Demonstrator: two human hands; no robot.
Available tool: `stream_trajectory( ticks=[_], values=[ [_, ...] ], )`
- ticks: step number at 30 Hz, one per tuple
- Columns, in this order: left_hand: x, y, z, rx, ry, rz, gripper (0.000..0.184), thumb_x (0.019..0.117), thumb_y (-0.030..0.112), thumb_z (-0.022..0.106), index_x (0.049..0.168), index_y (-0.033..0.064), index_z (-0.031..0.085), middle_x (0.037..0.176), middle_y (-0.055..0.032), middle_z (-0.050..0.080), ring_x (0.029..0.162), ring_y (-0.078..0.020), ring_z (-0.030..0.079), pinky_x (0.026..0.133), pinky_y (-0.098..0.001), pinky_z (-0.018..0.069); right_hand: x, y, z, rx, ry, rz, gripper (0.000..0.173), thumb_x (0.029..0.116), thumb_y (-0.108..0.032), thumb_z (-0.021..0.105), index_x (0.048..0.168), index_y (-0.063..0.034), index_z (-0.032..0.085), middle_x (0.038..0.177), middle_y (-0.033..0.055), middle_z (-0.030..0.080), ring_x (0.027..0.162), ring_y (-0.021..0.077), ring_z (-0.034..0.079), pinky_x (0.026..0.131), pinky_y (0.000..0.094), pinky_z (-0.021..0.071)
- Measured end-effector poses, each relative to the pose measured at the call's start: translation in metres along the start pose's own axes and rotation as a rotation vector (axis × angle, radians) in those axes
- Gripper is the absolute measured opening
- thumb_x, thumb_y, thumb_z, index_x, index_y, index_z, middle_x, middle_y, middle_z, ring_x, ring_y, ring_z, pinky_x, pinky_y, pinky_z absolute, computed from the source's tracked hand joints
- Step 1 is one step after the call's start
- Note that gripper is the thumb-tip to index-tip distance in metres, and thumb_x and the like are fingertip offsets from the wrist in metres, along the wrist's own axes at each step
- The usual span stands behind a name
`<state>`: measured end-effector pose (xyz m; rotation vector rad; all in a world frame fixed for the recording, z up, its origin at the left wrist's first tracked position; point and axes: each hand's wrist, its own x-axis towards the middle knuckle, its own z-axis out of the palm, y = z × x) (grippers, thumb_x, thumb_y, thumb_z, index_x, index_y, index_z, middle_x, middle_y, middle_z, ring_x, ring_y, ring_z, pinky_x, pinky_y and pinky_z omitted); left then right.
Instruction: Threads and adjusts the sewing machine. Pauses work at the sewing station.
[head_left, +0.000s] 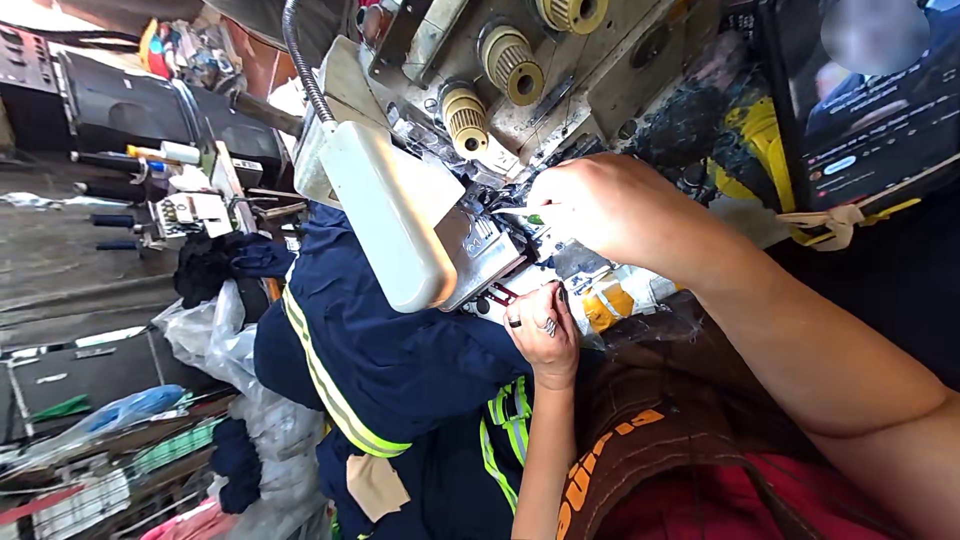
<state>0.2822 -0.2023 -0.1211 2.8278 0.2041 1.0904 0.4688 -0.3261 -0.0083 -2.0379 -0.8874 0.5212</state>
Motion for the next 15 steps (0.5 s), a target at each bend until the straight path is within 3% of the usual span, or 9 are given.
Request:
stream_trajectory(
  ticks=[4, 10, 12, 15],
  values=[
    [0.000, 0.000, 0.000, -0.014, 0.007, -0.004, 0.017, 0.0985, 0.014, 0.059, 0.094, 0.0033, 0.071, 0.087, -0.0089, 0.070, 0.090, -0.0208, 0.066, 0.092, -0.0331, 0.0498, -0.014, 0.007, -0.008, -0.041, 0.017, 0.019, 0.015, 0.1044, -0.018, 0.057, 0.101, -0.0110, 0.070, 0.092, 0.0076, 0.069, 0.089, 0.0251, 0.067, 0.075, 0.0469, 0.0533],
    [0.001, 0.000, 0.001, -0.007, 0.005, 0.004, 0.017, 0.0986, 0.014, 0.059, 0.095, 0.0030, 0.071, 0.088, -0.0091, 0.070, 0.092, -0.0214, 0.065, 0.092, -0.0334, 0.0496, -0.019, 0.007, -0.010, -0.032, 0.021, 0.050, 0.015, 0.1038, -0.017, 0.057, 0.104, -0.0129, 0.072, 0.091, 0.0059, 0.070, 0.087, 0.0235, 0.068, 0.073, 0.0458, 0.0533],
    [0.001, -0.001, 0.001, -0.009, 0.010, 0.006, 0.016, 0.0982, 0.013, 0.059, 0.094, 0.0030, 0.071, 0.088, -0.0094, 0.070, 0.091, -0.0210, 0.066, 0.092, -0.0332, 0.0497, -0.013, 0.005, -0.005, -0.031, 0.009, 0.047, 0.017, 0.1042, -0.019, 0.057, 0.104, -0.0120, 0.072, 0.091, 0.0072, 0.070, 0.088, 0.0252, 0.068, 0.074, 0.0478, 0.0539],
    [0.001, 0.000, 0.001, -0.001, 0.008, 0.008, 0.016, 0.0982, 0.013, 0.059, 0.094, 0.0026, 0.070, 0.088, -0.0098, 0.070, 0.092, -0.0215, 0.066, 0.093, -0.0333, 0.0499, -0.004, -0.003, -0.001, 0.002, -0.026, 0.055, 0.021, 0.1048, -0.018, 0.055, 0.110, -0.0125, 0.074, 0.101, 0.0083, 0.073, 0.097, 0.0268, 0.070, 0.080, 0.0493, 0.0550]
  ],
)
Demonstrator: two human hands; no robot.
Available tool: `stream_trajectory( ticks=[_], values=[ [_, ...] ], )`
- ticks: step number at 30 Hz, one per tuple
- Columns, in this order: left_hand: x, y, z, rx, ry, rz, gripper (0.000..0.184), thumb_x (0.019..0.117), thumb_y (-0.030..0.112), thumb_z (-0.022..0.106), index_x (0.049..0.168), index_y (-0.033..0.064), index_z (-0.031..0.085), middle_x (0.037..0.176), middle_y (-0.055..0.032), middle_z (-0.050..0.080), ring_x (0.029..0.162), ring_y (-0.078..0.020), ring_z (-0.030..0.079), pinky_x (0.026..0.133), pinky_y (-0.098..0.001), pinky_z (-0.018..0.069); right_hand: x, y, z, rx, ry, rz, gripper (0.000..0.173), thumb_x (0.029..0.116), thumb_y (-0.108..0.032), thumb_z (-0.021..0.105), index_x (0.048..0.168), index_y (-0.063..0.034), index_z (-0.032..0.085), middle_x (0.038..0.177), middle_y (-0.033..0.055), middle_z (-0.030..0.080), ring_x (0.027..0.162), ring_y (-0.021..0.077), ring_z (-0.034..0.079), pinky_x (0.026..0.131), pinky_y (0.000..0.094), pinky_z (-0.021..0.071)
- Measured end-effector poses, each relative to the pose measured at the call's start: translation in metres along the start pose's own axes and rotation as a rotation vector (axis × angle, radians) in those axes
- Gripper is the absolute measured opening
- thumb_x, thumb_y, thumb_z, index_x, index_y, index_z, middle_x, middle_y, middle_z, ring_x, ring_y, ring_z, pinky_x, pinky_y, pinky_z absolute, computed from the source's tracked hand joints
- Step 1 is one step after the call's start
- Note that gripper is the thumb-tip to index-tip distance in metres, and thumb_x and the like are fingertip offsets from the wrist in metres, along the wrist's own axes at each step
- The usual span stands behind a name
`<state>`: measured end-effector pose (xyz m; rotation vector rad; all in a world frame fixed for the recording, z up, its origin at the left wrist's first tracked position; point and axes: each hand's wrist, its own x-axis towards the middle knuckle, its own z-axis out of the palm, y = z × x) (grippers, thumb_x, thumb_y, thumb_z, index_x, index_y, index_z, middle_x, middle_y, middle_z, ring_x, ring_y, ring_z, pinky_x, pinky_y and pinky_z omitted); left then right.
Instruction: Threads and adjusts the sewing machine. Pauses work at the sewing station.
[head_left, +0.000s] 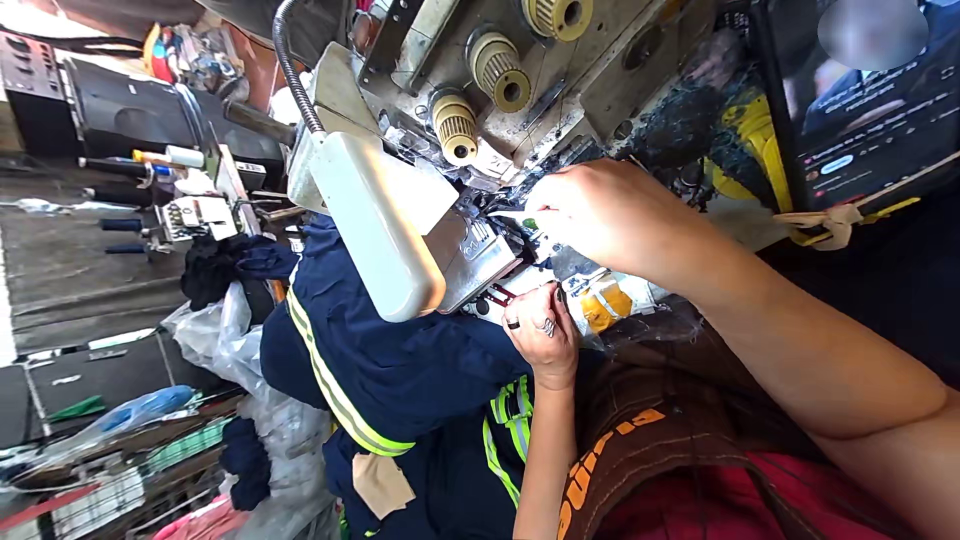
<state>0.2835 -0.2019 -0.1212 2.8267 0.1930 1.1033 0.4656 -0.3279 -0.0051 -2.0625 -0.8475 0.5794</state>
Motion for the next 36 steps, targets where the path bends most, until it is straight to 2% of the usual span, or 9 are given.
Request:
stream_trajectory(
  ticks=[6, 9, 15, 20, 23, 26, 32, 36],
  values=[
    [0.001, 0.000, -0.001, 0.000, -0.011, -0.006, 0.016, 0.0985, 0.013, 0.059, 0.094, 0.0023, 0.070, 0.087, -0.0094, 0.070, 0.092, -0.0209, 0.066, 0.093, -0.0337, 0.0497, 0.004, -0.003, 0.006, 0.006, 0.020, -0.017, 0.019, 0.1043, -0.015, 0.055, 0.109, -0.0129, 0.073, 0.101, 0.0077, 0.072, 0.096, 0.0263, 0.070, 0.078, 0.0473, 0.0550],
    [0.001, 0.001, -0.001, -0.009, -0.011, -0.006, 0.016, 0.0987, 0.013, 0.059, 0.095, 0.0027, 0.071, 0.088, -0.0091, 0.070, 0.093, -0.0214, 0.067, 0.093, -0.0344, 0.0506, -0.005, 0.009, 0.007, -0.035, 0.102, -0.066, 0.014, 0.1017, -0.014, 0.058, 0.103, -0.0108, 0.072, 0.095, 0.0096, 0.071, 0.091, 0.0283, 0.070, 0.073, 0.0491, 0.0556],
    [0.003, 0.002, 0.000, -0.004, -0.002, 0.005, 0.016, 0.0993, 0.013, 0.059, 0.094, 0.0027, 0.070, 0.087, -0.0088, 0.069, 0.092, -0.0206, 0.066, 0.093, -0.0335, 0.0502, -0.014, 0.012, 0.002, -0.031, 0.119, -0.050, 0.015, 0.1023, -0.015, 0.058, 0.102, -0.0123, 0.072, 0.092, 0.0069, 0.071, 0.087, 0.0256, 0.070, 0.070, 0.0464, 0.0540],
    [0.003, 0.002, -0.001, -0.003, -0.019, -0.001, 0.018, 0.0998, 0.015, 0.058, 0.095, 0.0027, 0.071, 0.087, -0.0086, 0.070, 0.092, -0.0205, 0.066, 0.094, -0.0337, 0.0496, -0.009, 0.006, 0.007, -0.018, 0.095, -0.084, 0.013, 0.1013, -0.013, 0.060, 0.103, -0.0111, 0.072, 0.093, 0.0075, 0.071, 0.088, 0.0252, 0.070, 0.072, 0.0452, 0.0553],
    [0.003, 0.002, -0.002, 0.002, -0.022, -0.006, 0.019, 0.0999, 0.014, 0.057, 0.094, 0.0029, 0.071, 0.087, -0.0088, 0.070, 0.093, -0.0208, 0.066, 0.094, -0.0340, 0.0496, -0.019, 0.009, 0.006, -0.050, 0.145, -0.121, 0.010, 0.0986, -0.010, 0.063, 0.098, -0.0112, 0.072, 0.090, 0.0077, 0.070, 0.082, 0.0259, 0.070, 0.067, 0.0456, 0.0550],
    [0.002, 0.002, -0.001, -0.009, -0.012, -0.017, 0.018, 0.0994, 0.013, 0.058, 0.093, 0.0029, 0.072, 0.087, -0.0091, 0.071, 0.092, -0.0212, 0.066, 0.093, -0.0337, 0.0501, -0.037, 0.017, -0.004, -0.064, 0.195, -0.109, 0.009, 0.0993, -0.012, 0.062, 0.096, -0.0113, 0.070, 0.087, 0.0070, 0.068, 0.077, 0.0251, 0.068, 0.061, 0.0453, 0.0527],
    [0.000, 0.001, -0.001, -0.044, 0.033, -0.016, 0.019, 0.1003, 0.015, 0.057, 0.095, 0.0041, 0.071, 0.089, -0.0090, 0.071, 0.095, -0.0215, 0.066, 0.096, -0.0349, 0.0488, -0.067, 0.028, -0.020, -0.077, 0.299, -0.087, 0.017, 0.1030, -0.016, 0.058, 0.106, -0.0116, 0.074, 0.095, 0.0061, 0.071, 0.080, 0.0230, 0.069, 0.066, 0.0456, 0.0548],
    [-0.001, -0.001, -0.002, -0.070, 0.079, -0.026, 0.019, 0.1015, 0.017, 0.057, 0.097, 0.0060, 0.071, 0.092, -0.0080, 0.070, 0.098, -0.0216, 0.064, 0.098, -0.0359, 0.0475, -0.070, 0.018, -0.019, -0.059, 0.331, -0.060, 0.016, 0.1032, -0.019, 0.058, 0.106, -0.0122, 0.073, 0.092, 0.0050, 0.070, 0.078, 0.0213, 0.068, 0.065, 0.0441, 0.0540]
  ],
)
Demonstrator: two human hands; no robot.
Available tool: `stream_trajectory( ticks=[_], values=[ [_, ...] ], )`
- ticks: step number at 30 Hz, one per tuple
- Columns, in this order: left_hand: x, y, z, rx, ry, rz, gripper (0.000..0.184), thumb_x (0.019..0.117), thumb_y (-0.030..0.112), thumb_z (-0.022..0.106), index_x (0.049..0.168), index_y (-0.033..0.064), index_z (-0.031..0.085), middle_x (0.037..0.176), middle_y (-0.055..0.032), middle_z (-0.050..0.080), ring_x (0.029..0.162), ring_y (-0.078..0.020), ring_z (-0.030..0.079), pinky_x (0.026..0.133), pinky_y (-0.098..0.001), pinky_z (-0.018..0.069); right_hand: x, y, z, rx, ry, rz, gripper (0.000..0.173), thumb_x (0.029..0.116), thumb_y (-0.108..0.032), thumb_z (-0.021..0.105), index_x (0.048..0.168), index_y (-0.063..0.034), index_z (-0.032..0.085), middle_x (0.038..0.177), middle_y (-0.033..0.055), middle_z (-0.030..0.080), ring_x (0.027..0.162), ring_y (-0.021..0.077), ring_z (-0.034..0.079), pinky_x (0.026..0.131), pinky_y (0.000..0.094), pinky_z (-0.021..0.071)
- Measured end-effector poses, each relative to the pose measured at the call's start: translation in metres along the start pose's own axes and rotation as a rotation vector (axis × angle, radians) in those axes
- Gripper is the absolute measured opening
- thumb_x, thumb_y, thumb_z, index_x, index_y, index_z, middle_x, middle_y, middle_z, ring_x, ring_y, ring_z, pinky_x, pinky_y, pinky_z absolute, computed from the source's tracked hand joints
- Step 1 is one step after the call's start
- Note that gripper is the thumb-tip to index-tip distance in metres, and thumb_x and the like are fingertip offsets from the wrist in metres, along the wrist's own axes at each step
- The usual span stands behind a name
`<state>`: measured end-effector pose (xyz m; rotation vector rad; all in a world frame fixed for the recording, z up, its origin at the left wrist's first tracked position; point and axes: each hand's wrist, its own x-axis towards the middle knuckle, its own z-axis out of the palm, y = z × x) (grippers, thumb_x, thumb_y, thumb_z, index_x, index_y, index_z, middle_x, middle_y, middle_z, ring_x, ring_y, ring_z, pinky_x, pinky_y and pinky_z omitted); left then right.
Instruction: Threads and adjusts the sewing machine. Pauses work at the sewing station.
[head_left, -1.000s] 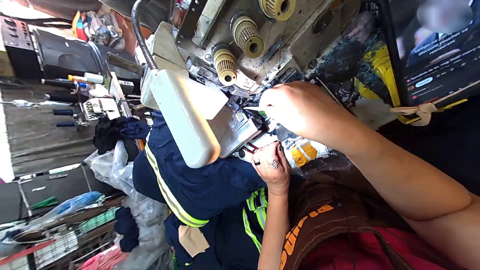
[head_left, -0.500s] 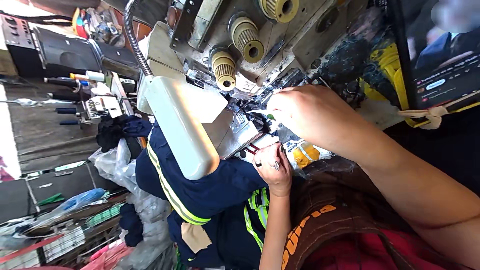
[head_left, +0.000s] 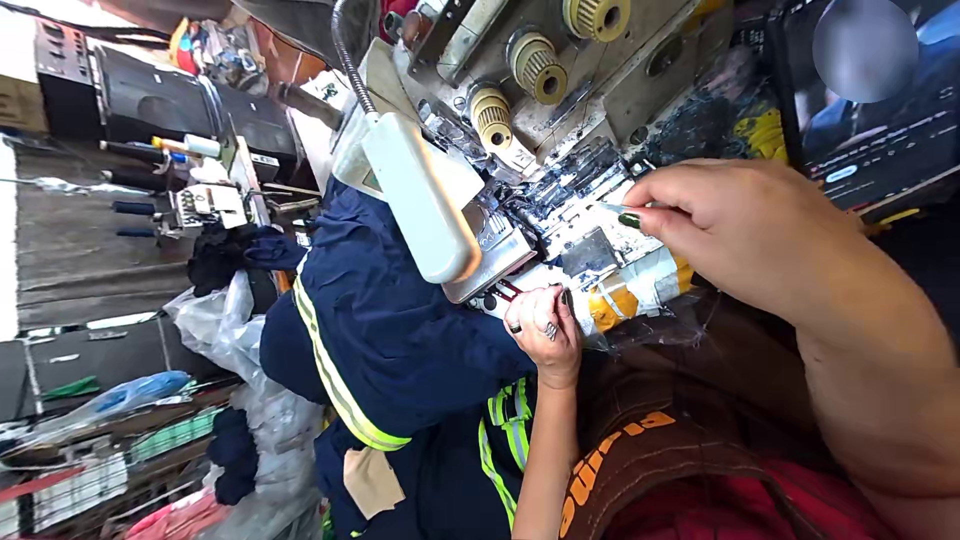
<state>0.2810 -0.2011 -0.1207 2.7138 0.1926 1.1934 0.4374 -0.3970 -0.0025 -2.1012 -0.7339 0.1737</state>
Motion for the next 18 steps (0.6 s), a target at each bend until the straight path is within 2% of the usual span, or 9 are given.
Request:
stream_trajectory(
  ticks=[3, 5, 7, 10, 13, 16, 18],
  values=[
    [0.001, 0.000, 0.001, 0.001, 0.005, -0.007, 0.019, 0.1007, 0.017, 0.057, 0.096, 0.0049, 0.072, 0.092, -0.0091, 0.070, 0.099, -0.0226, 0.065, 0.098, -0.0361, 0.0474, 0.011, -0.009, 0.016, 0.092, -0.018, 0.029, 0.020, 0.0998, -0.028, 0.064, 0.111, -0.0122, 0.070, 0.086, 0.0050, 0.067, 0.072, 0.0203, 0.063, 0.062, 0.0441, 0.0515],
    [0.001, 0.000, 0.003, 0.012, 0.003, -0.011, 0.019, 0.0999, 0.016, 0.058, 0.095, 0.0046, 0.072, 0.093, -0.0092, 0.071, 0.101, -0.0240, 0.065, 0.099, -0.0365, 0.0476, 0.020, -0.016, 0.033, 0.113, -0.035, 0.048, 0.020, 0.0986, -0.027, 0.066, 0.110, -0.0118, 0.070, 0.082, 0.0064, 0.066, 0.071, 0.0231, 0.064, 0.062, 0.0471, 0.0513],
    [0.001, 0.001, 0.003, 0.031, -0.006, -0.014, 0.017, 0.0985, 0.016, 0.061, 0.095, 0.0048, 0.074, 0.094, -0.0095, 0.072, 0.101, -0.0248, 0.066, 0.099, -0.0378, 0.0481, 0.028, -0.025, 0.053, 0.098, 0.021, 0.068, 0.016, 0.1006, -0.020, 0.061, 0.107, -0.0082, 0.070, 0.084, 0.0113, 0.069, 0.077, 0.0290, 0.067, 0.065, 0.0506, 0.0519],
    [0.000, 0.003, 0.004, 0.056, -0.017, 0.002, 0.015, 0.0969, 0.015, 0.064, 0.096, 0.0059, 0.075, 0.096, -0.0095, 0.073, 0.101, -0.0249, 0.066, 0.098, -0.0392, 0.0489, 0.040, -0.037, 0.075, 0.096, 0.117, 0.118, 0.021, 0.1015, -0.018, 0.058, 0.113, -0.0080, 0.073, 0.097, 0.0131, 0.074, 0.088, 0.0310, 0.072, 0.072, 0.0522, 0.0547],
    [-0.002, 0.003, 0.004, 0.078, -0.032, 0.025, 0.012, 0.0948, 0.015, 0.066, 0.097, 0.0072, 0.075, 0.098, -0.0095, 0.072, 0.102, -0.0257, 0.066, 0.097, -0.0399, 0.0496, 0.049, -0.045, 0.086, 0.113, 0.130, 0.157, 0.022, 0.1030, -0.020, 0.057, 0.111, -0.0081, 0.073, 0.098, 0.0123, 0.074, 0.090, 0.0303, 0.071, 0.075, 0.0515, 0.0547],
    [-0.002, 0.004, 0.004, 0.086, -0.038, 0.033, 0.012, 0.0942, 0.015, 0.067, 0.097, 0.0078, 0.076, 0.098, -0.0092, 0.072, 0.103, -0.0261, 0.066, 0.096, -0.0397, 0.0502, 0.051, -0.050, 0.092, 0.096, 0.166, 0.175, 0.020, 0.1012, -0.020, 0.058, 0.105, -0.0062, 0.073, 0.096, 0.0128, 0.073, 0.090, 0.0299, 0.071, 0.074, 0.0510, 0.0541],
    [-0.002, 0.004, 0.004, 0.083, -0.035, 0.033, 0.012, 0.0946, 0.015, 0.066, 0.098, 0.0079, 0.076, 0.099, -0.0091, 0.072, 0.103, -0.0256, 0.065, 0.095, -0.0389, 0.0500, 0.050, -0.052, 0.095, 0.097, 0.204, 0.182, 0.020, 0.0994, -0.019, 0.060, 0.107, -0.0062, 0.073, 0.096, 0.0128, 0.074, 0.089, 0.0289, 0.071, 0.075, 0.0496, 0.0545]
  ],
)
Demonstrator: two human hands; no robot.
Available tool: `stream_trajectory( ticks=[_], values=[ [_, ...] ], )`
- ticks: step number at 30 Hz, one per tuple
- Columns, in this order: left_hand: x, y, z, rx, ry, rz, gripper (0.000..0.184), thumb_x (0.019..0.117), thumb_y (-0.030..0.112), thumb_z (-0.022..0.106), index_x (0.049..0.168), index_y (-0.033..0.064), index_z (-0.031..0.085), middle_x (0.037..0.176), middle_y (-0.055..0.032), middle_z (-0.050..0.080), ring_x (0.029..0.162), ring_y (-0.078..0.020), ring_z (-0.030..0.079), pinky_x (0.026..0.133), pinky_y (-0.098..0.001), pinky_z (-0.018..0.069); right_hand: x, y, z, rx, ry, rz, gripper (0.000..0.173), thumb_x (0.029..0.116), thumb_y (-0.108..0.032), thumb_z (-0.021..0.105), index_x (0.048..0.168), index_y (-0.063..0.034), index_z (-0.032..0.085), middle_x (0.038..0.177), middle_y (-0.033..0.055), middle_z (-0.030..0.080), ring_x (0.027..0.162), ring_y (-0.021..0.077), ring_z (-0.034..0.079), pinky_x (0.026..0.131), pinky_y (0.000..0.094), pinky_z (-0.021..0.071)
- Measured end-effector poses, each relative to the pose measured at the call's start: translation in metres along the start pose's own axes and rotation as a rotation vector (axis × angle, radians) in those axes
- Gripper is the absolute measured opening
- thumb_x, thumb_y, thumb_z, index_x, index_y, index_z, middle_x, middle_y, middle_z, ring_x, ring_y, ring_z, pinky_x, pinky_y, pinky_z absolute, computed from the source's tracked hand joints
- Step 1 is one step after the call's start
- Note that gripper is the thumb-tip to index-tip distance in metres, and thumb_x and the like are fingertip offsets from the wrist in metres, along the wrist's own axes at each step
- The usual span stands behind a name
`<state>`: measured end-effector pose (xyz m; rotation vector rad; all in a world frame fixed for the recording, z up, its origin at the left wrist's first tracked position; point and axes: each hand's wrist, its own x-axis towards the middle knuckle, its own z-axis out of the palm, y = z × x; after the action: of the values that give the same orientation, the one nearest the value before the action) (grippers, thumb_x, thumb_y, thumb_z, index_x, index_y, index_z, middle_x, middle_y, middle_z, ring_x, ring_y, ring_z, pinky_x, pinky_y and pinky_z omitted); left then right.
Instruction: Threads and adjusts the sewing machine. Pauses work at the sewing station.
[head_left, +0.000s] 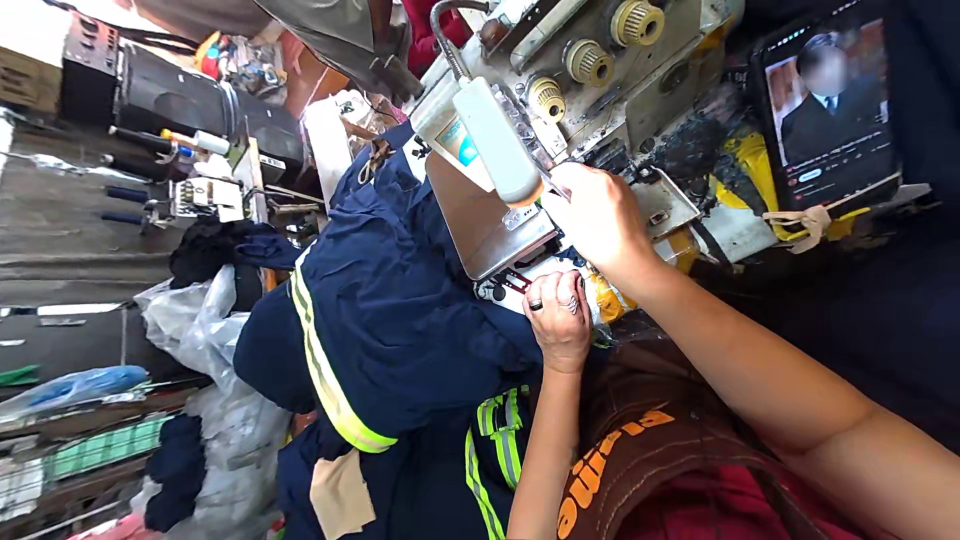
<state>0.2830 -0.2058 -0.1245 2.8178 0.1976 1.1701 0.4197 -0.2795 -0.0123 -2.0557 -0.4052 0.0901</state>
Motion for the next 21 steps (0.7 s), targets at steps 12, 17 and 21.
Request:
stream_trajectory(
  ticks=[12, 17, 21],
  values=[
    [-0.004, 0.000, 0.000, 0.004, -0.022, -0.012, 0.015, 0.0983, 0.017, 0.063, 0.104, 0.0092, 0.075, 0.103, -0.0083, 0.071, 0.106, -0.0262, 0.065, 0.097, -0.0398, 0.0501, -0.001, 0.000, 0.000, -0.037, 0.103, -0.012, 0.014, 0.0921, -0.017, 0.060, 0.090, -0.0048, 0.068, 0.082, 0.0111, 0.068, 0.077, 0.0260, 0.066, 0.064, 0.0464, 0.0498],
    [-0.007, -0.002, 0.001, -0.002, -0.012, -0.025, 0.017, 0.0987, 0.019, 0.063, 0.105, 0.0091, 0.075, 0.105, -0.0095, 0.071, 0.107, -0.0275, 0.065, 0.098, -0.0406, 0.0499, -0.008, 0.008, -0.033, -0.115, 0.105, 0.037, 0.016, 0.0936, -0.018, 0.061, 0.096, -0.0028, 0.067, 0.082, 0.0150, 0.066, 0.077, 0.0319, 0.065, 0.066, 0.0532, 0.0494],
    [-0.007, -0.003, -0.001, -0.073, 0.018, -0.048, 0.017, 0.0999, 0.017, 0.061, 0.106, 0.0079, 0.075, 0.106, -0.0091, 0.070, 0.108, -0.0263, 0.063, 0.099, -0.0389, 0.0492, -0.021, 0.018, -0.065, -0.132, 0.155, 0.057, 0.017, 0.0927, -0.018, 0.063, 0.101, -0.0038, 0.068, 0.079, 0.0117, 0.062, 0.070, 0.0271, 0.058, 0.062, 0.0488, 0.0458]
  ],
)
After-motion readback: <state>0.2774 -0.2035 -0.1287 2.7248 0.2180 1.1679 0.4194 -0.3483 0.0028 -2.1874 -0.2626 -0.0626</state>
